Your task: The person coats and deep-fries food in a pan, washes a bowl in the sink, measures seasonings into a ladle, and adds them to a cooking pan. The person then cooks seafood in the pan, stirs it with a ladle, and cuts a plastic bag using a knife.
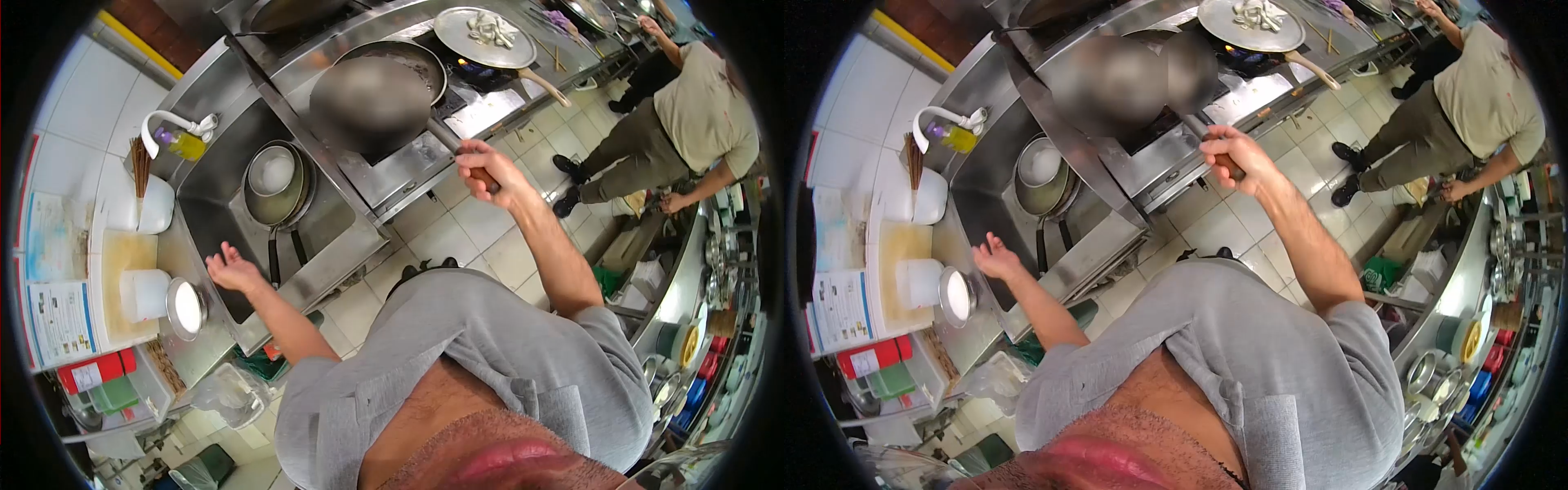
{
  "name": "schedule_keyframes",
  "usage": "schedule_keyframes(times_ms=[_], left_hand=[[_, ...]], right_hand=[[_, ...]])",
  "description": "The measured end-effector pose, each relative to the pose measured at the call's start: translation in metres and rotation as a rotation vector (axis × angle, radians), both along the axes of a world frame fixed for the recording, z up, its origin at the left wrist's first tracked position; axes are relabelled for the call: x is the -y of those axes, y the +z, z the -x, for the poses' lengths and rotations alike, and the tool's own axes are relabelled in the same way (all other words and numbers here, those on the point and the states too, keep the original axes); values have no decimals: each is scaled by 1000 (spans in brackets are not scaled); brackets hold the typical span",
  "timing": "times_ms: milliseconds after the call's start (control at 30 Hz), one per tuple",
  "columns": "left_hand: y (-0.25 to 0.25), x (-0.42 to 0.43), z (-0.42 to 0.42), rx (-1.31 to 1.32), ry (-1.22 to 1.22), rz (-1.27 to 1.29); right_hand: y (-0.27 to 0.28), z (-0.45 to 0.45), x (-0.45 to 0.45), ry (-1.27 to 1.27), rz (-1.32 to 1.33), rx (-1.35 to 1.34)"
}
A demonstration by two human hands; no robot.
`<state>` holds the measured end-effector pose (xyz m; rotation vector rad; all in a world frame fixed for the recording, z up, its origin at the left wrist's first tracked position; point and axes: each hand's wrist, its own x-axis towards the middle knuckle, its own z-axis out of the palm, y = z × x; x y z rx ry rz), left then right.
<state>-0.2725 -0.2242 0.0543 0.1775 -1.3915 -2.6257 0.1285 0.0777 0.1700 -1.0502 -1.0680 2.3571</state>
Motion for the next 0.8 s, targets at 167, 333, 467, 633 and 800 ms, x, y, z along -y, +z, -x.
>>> schedule_keyframes(times_ms=[167, 333, 467, 633, 800], left_hand=[[79, -60, -71, -182, -211, 128], [127, -77, -94, -443, -350, 145], [159, -90, -116, -562, -413, 110], [170, -102, -149, -640, -449, 95], [172, -142, -185, -656, -640, 90]], right_hand=[[-3, 11, 42, 91, -603, 527], [23, -3, 36, -25, -68, 92], [-1, -4, 6, 59, -191, 193], [14, -9, 45, 129, -562, 463], [1, -32, -11, 189, -232, 205]])
